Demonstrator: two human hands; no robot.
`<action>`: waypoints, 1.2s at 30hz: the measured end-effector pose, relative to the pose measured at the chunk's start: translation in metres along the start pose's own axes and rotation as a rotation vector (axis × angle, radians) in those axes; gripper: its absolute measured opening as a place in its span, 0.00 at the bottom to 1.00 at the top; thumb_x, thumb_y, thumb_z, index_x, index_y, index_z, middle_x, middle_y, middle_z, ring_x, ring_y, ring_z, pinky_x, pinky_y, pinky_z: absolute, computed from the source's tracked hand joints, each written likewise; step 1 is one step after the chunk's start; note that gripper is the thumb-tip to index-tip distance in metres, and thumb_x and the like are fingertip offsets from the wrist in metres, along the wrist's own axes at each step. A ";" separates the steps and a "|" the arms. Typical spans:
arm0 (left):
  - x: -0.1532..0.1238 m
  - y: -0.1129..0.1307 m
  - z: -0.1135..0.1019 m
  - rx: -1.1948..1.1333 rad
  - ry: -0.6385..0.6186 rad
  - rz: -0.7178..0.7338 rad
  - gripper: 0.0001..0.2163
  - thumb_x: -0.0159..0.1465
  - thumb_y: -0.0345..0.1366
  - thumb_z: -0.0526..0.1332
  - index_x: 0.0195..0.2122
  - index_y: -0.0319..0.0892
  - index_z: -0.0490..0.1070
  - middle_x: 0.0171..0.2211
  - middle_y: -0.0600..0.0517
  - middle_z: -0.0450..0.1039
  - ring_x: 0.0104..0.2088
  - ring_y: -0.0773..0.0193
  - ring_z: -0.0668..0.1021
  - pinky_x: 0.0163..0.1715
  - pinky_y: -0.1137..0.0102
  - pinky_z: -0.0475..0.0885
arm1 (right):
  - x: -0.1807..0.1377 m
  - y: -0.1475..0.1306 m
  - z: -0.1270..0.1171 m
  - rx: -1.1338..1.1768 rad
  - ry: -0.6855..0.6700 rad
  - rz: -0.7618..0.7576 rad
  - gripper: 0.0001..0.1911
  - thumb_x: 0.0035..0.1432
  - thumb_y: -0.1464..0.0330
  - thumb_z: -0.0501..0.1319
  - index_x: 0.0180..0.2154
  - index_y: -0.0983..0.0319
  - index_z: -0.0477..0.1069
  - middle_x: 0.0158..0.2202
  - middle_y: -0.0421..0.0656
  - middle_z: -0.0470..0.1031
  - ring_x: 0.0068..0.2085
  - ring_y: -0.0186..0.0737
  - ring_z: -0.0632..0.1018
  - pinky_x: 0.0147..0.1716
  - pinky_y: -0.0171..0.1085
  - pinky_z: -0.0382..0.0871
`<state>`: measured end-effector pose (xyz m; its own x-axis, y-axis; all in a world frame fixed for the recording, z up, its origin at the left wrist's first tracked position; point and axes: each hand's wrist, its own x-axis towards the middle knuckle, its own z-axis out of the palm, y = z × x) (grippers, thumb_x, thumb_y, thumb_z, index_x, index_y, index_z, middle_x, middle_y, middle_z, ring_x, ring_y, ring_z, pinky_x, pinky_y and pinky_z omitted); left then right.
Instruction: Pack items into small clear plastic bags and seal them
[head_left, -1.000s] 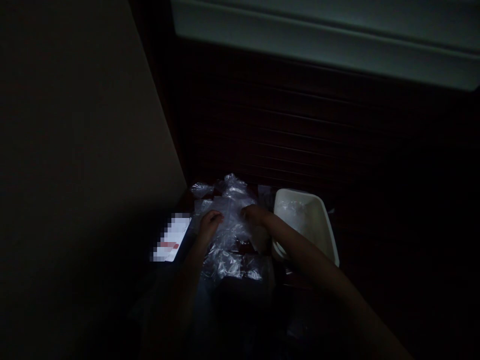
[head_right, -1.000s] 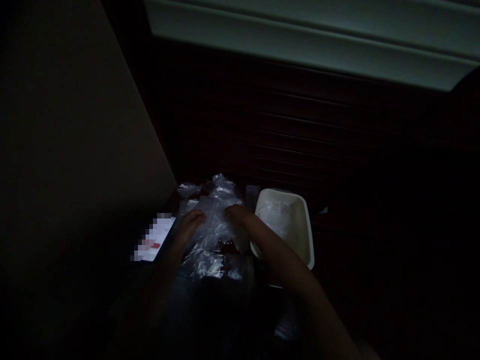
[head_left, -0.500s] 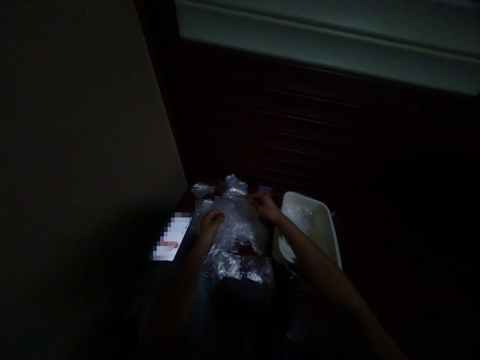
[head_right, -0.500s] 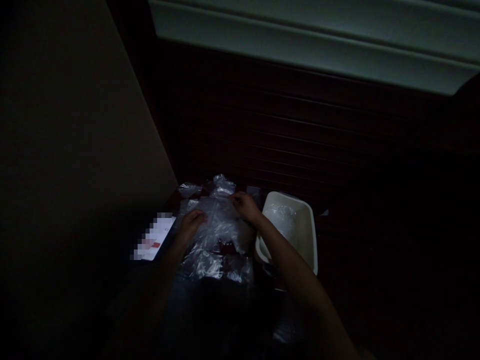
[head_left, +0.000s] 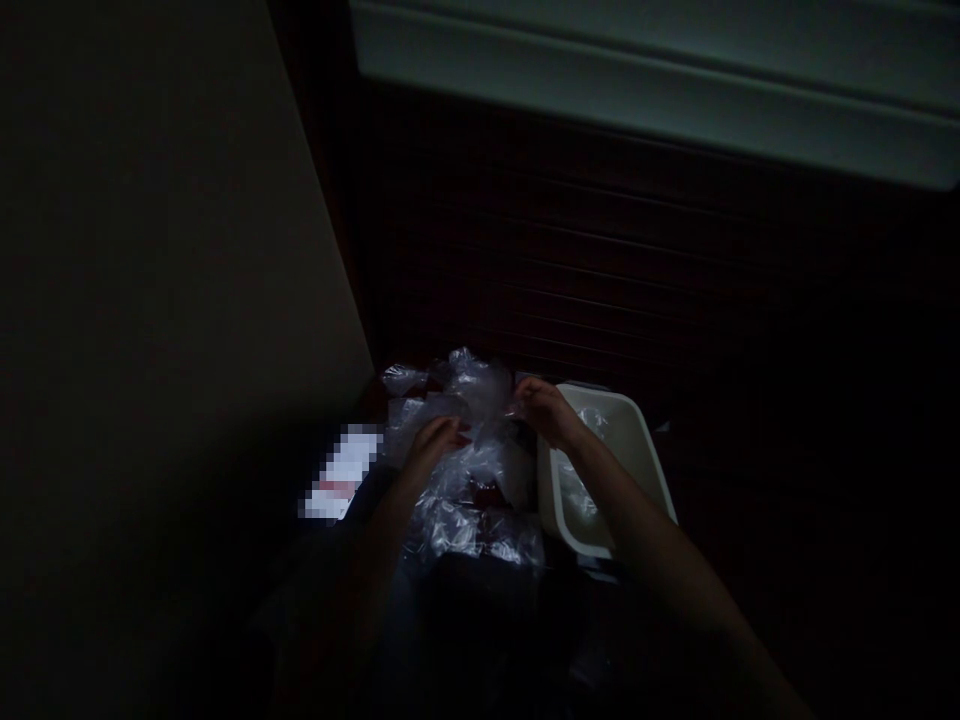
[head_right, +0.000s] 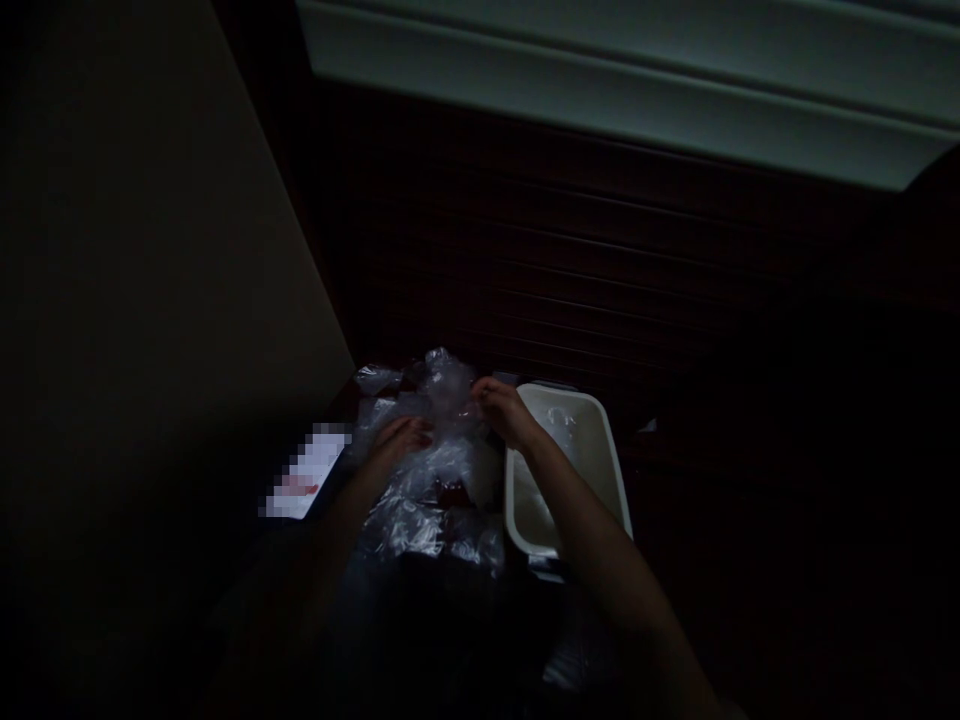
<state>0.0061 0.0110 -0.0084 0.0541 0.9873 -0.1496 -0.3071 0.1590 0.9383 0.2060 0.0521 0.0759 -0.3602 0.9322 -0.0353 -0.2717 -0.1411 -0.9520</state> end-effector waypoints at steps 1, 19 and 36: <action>0.000 -0.002 0.001 -0.049 -0.034 -0.026 0.17 0.55 0.48 0.59 0.39 0.42 0.69 0.40 0.45 0.73 0.33 0.61 0.77 0.38 0.64 0.70 | 0.001 0.001 0.001 -0.034 -0.011 0.014 0.05 0.37 0.72 0.56 0.23 0.62 0.66 0.22 0.37 0.65 0.25 0.32 0.67 0.29 0.33 0.63; -0.003 -0.010 0.007 -0.332 -0.170 -0.084 0.17 0.57 0.41 0.60 0.47 0.42 0.65 0.45 0.44 0.71 0.44 0.57 0.75 0.53 0.57 0.62 | 0.013 0.015 0.005 -0.555 -0.279 0.082 0.05 0.43 0.73 0.54 0.22 0.65 0.68 0.20 0.38 0.67 0.24 0.30 0.67 0.27 0.30 0.60; 0.004 -0.016 0.011 0.026 -0.002 -0.026 0.11 0.50 0.42 0.64 0.30 0.41 0.70 0.28 0.51 0.70 0.29 0.65 0.72 0.30 0.71 0.66 | 0.014 0.033 0.004 -0.780 -0.449 0.003 0.12 0.49 0.74 0.57 0.38 0.65 0.72 0.32 0.42 0.75 0.33 0.35 0.74 0.37 0.36 0.68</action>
<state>0.0213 0.0125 -0.0204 0.0636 0.9827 -0.1738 -0.2810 0.1847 0.9418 0.1884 0.0594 0.0452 -0.7194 0.6909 -0.0717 0.3537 0.2756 -0.8938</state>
